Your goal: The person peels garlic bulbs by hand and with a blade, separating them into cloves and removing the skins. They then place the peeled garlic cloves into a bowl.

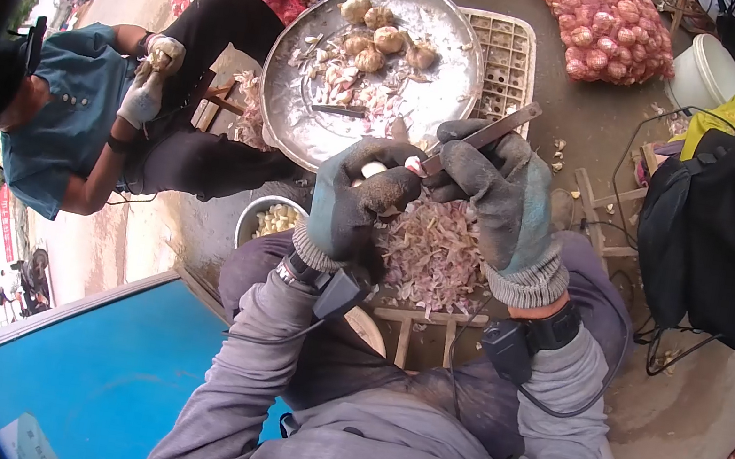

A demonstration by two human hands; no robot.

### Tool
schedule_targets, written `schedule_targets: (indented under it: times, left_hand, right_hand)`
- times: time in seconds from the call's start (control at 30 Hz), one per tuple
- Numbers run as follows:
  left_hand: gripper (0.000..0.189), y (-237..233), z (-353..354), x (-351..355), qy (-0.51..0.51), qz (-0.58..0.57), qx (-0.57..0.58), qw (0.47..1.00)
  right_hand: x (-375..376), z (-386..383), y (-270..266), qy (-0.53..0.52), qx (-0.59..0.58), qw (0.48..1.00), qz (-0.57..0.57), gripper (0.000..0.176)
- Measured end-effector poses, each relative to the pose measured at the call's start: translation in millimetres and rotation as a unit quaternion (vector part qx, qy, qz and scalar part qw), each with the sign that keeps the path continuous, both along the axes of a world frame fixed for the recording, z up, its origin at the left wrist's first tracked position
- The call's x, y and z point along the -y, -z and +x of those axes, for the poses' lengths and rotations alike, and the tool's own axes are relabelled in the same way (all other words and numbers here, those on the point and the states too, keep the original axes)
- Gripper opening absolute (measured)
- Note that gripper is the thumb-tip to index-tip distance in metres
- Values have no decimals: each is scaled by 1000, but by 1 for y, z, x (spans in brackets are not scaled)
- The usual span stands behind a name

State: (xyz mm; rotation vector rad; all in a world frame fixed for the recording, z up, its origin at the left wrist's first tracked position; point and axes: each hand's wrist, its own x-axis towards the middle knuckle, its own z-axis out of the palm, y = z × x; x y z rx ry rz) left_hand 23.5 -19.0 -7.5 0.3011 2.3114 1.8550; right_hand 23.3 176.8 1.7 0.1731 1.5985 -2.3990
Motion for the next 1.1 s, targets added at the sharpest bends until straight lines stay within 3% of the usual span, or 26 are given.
schedule_targets:
  times: [0.07,0.13,0.2,0.37,0.47,0.57,0.63,0.67,0.73,0.77,0.83,0.87,0.93,1.1]
  left_hand:
    - [18,-11,1,-8,-78,128,131,980]
    - [19,-1,3,-10,-81,111,114,984]
    - [20,4,5,-14,-80,9,-3,997]
    - [21,3,5,-18,-71,15,32,997]
    - [20,-3,6,-17,-49,40,60,996]
    - [22,1,5,-14,-47,36,31,998]
    - [25,8,1,-6,12,-58,-140,988]
    - [25,10,3,-6,9,-60,-139,988]
    - [26,9,5,-8,-10,53,14,998]
    - [26,10,4,-7,-12,53,14,998]
    - [28,10,3,-7,-15,50,-7,999]
    - [28,7,3,-6,-16,50,-6,999]
    - [27,-5,3,-7,-40,91,98,990]
    - [20,5,1,-10,-54,21,41,997]
  right_hand:
    - [1,0,1,7,-12,1000,10,36]
    - [5,1,1,33,-11,999,1,31]
    - [6,0,9,41,-11,999,14,35]
    - [7,1,14,57,-32,996,52,39]
    - [3,0,16,49,-7,999,-6,40]
    - [1,-1,5,22,-14,998,58,41]
    - [-1,-1,-2,1,7,1000,28,27]
    - [-1,-1,-1,-2,8,1000,27,27]
    - [-3,-3,0,0,25,999,-40,27]
    - [-4,-4,1,-1,26,999,-40,27]
    - [-6,-4,1,-38,16,997,66,28]
    - [-8,-5,2,-40,16,997,66,28]
    - [-13,-8,4,-27,10,993,118,27]
    - [-10,-7,-2,-16,-44,987,156,31]
